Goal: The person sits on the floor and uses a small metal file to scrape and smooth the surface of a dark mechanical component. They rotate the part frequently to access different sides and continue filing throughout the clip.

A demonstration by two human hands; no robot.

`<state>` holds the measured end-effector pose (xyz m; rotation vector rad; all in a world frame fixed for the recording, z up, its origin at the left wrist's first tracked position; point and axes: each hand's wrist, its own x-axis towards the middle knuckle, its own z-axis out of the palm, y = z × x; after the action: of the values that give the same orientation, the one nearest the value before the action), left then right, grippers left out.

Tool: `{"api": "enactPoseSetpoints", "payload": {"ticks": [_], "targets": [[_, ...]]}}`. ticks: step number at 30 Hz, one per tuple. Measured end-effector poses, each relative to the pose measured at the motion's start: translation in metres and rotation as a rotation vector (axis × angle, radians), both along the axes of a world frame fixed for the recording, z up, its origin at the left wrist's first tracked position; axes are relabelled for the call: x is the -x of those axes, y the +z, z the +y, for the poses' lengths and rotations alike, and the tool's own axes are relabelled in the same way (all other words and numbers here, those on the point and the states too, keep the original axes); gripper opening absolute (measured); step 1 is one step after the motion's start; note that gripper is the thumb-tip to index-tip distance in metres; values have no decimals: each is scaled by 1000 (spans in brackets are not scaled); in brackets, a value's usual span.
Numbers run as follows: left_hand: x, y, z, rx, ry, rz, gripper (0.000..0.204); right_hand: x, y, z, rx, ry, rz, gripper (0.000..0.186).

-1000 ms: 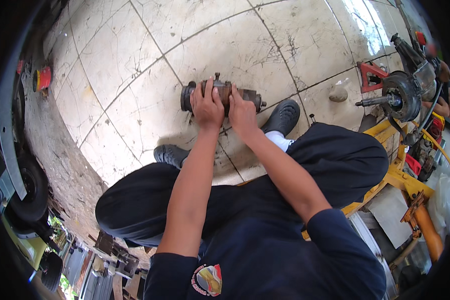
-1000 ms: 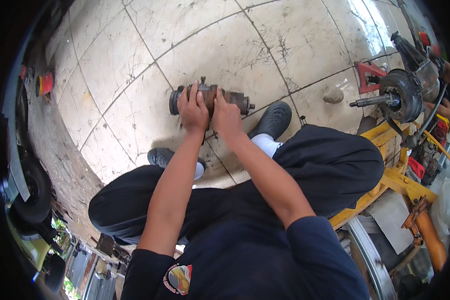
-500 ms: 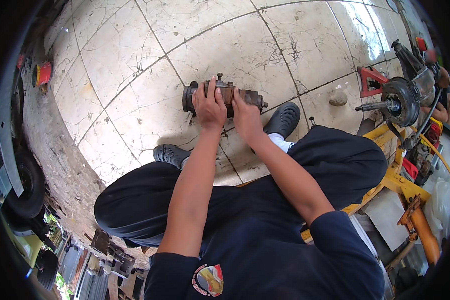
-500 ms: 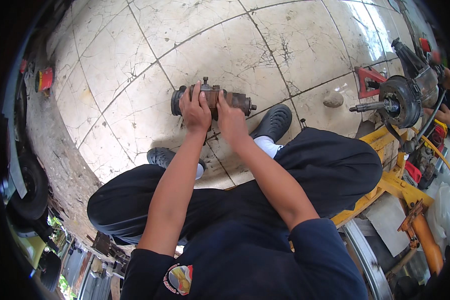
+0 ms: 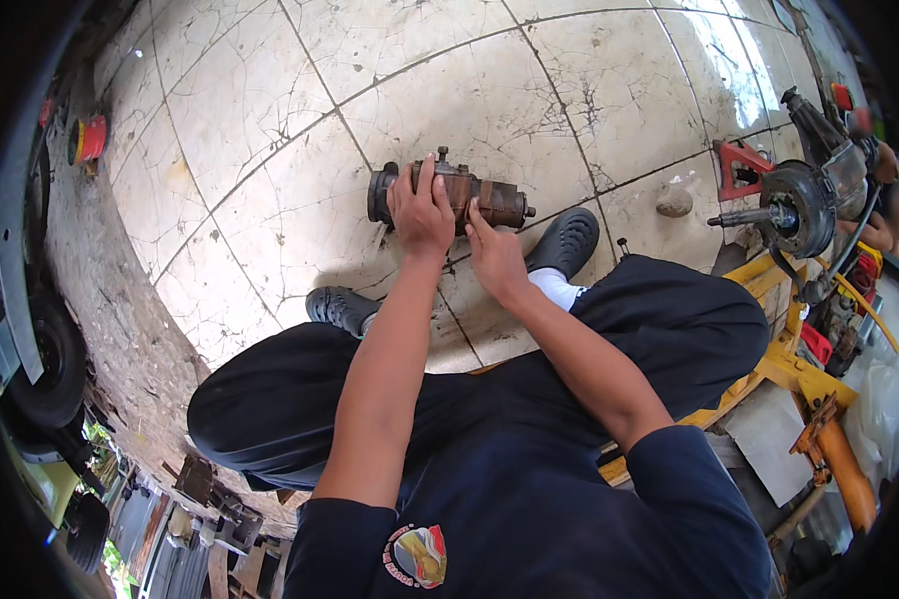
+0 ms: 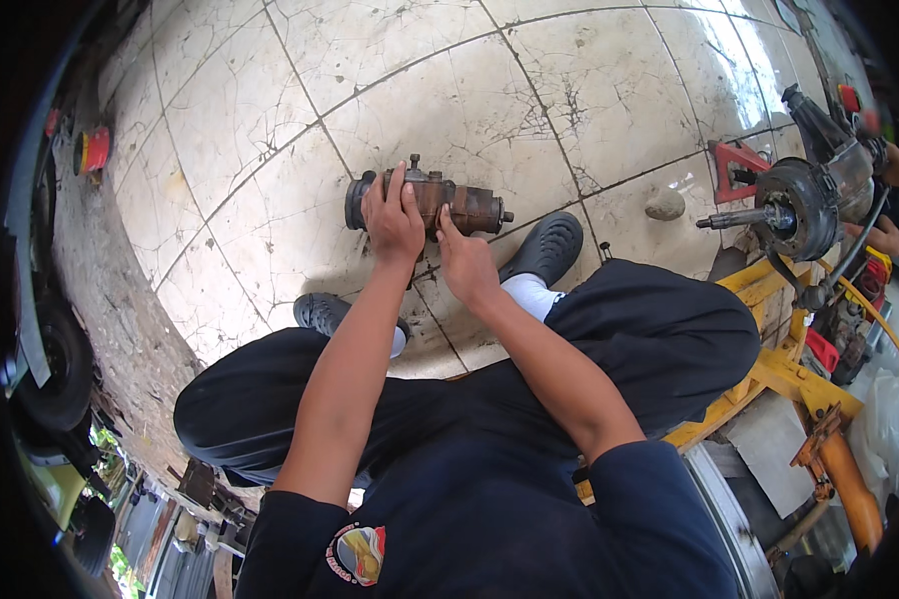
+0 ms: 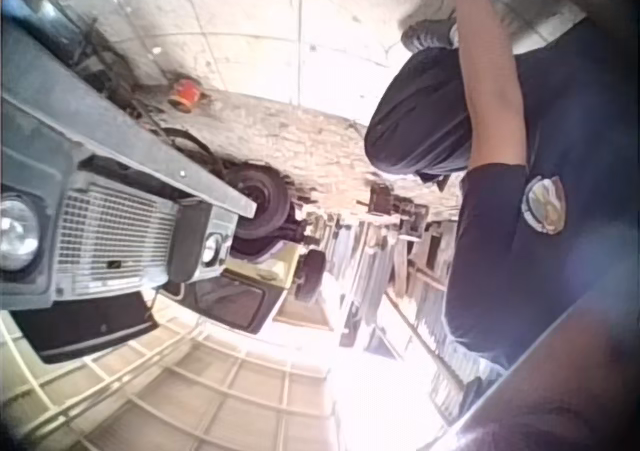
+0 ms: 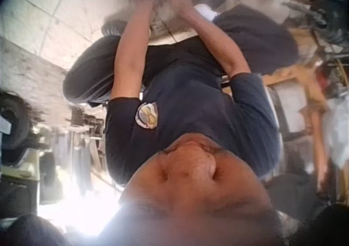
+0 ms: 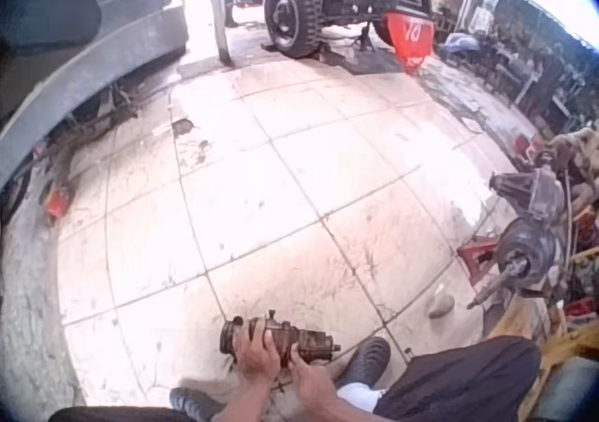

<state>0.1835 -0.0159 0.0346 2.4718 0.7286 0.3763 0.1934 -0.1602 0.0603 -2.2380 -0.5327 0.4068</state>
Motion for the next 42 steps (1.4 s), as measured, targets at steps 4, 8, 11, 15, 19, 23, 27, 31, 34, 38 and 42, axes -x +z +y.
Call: {"api": "enactPoseSetpoints", "payload": {"ticks": [4, 8, 11, 15, 19, 23, 27, 31, 34, 38, 42], "targets": [[-3, 3, -1, 27, 7, -9, 41, -23, 1, 8, 95, -13, 18, 41], [0, 3, 2, 3, -8, 5, 41, -11, 9, 2, 131, 60, 43, 45], [1, 5, 0, 15, -6, -4, 41, -30, 2, 12, 111, 39, 13, 50], [-6, 5, 2, 16, -7, -30, 42, -14, 1, 1, 127, 64, 14, 51], [-4, 3, 1, 15, 5, -40, 41, -17, -1, 11, 166, 50, -45, 51], [-3, 3, 1, 18, 3, -24, 41, -23, 7, 4, 141, 74, -14, 48], [-6, 5, 2, 16, 15, -28, 41, -17, 9, 8, 159, 90, -72, 50], [7, 4, -6, 14, 11, 7, 40, -9, 7, 4, 209, 48, 20, 52], [-4, 2, 3, -17, 17, -30, 40, -5, 3, 0, 146, 81, -38, 51], [-6, 3, 2, 23, 20, -24, 41, -34, 3, 14, 96, 38, -61, 47], [0, 2, 2, 16, 35, -9, 42, -10, 2, -8, 157, 152, 18, 45]]}}
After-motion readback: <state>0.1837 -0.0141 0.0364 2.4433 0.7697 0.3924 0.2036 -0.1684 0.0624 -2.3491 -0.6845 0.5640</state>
